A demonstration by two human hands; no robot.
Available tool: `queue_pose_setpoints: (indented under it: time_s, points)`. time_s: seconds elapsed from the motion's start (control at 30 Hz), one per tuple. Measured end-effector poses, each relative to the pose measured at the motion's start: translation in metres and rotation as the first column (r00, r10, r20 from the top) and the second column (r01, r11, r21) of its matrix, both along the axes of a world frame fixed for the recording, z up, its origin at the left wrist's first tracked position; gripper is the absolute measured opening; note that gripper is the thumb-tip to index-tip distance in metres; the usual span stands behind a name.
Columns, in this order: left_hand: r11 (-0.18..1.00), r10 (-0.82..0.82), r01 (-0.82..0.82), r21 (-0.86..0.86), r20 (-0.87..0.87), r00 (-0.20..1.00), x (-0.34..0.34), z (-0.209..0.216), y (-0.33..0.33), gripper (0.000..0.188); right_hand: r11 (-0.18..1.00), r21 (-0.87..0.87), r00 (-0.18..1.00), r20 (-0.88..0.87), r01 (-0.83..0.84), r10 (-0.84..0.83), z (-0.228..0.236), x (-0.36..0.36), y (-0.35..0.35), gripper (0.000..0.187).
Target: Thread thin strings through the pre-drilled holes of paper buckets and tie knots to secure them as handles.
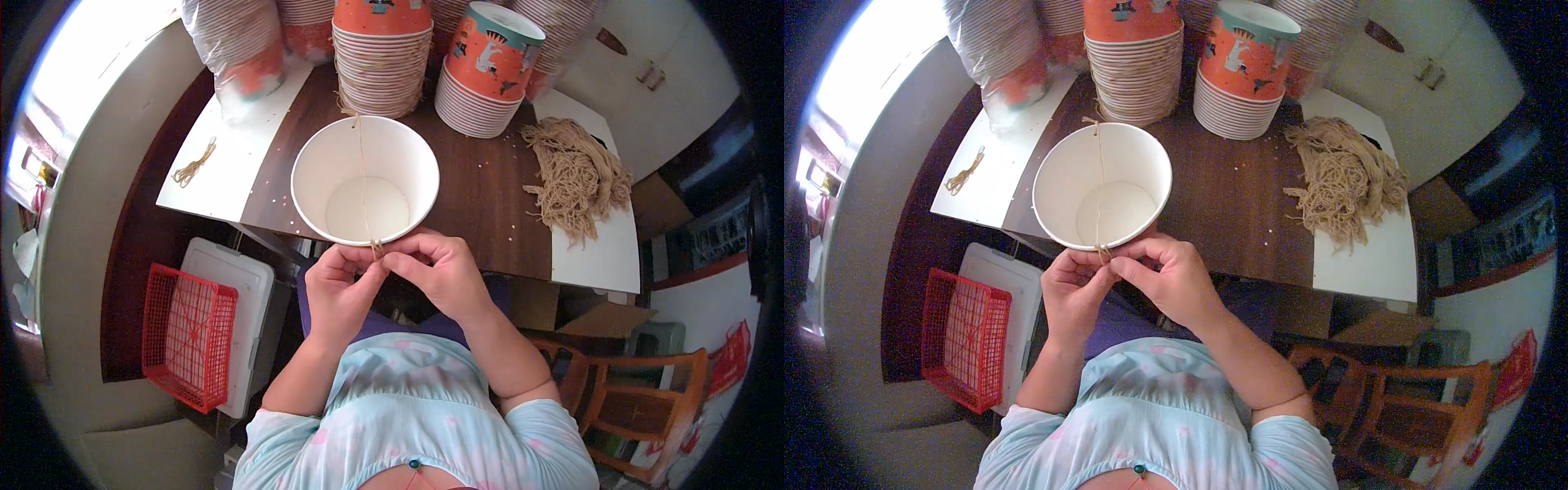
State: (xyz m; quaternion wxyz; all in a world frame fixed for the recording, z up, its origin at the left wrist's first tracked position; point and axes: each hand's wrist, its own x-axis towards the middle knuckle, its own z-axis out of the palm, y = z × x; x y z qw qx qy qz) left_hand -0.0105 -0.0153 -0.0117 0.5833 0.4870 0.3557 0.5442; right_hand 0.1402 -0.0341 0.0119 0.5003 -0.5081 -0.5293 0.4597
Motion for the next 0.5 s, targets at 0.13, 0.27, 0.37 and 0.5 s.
queue_pose_setpoints:
  time_s: [0.13,0.27,0.37,0.5]
  points:
    - [1.000,0.010,-0.010,0.008,-0.003,1.000,0.001,0.005,-0.001,0.009,0.884,0.453,0.847,0.420,0.114,-0.324,0.012,0.003,-0.007,0.019]
    - [0.995,0.067,-0.059,0.082,-0.090,0.994,0.002,0.009,-0.003,0.008,0.702,0.675,0.619,0.657,-0.229,-0.431,0.046,0.009,0.002,0.031]
    - [0.994,0.075,-0.065,0.093,-0.111,0.991,0.000,0.006,-0.003,0.008,0.560,0.710,0.513,0.700,-0.427,-0.497,0.046,0.008,0.012,0.025]
    - [0.992,0.080,-0.064,0.113,-0.140,0.987,0.002,0.008,-0.003,0.009,0.483,0.683,0.405,0.722,-0.547,-0.561,0.040,0.011,0.013,0.020]
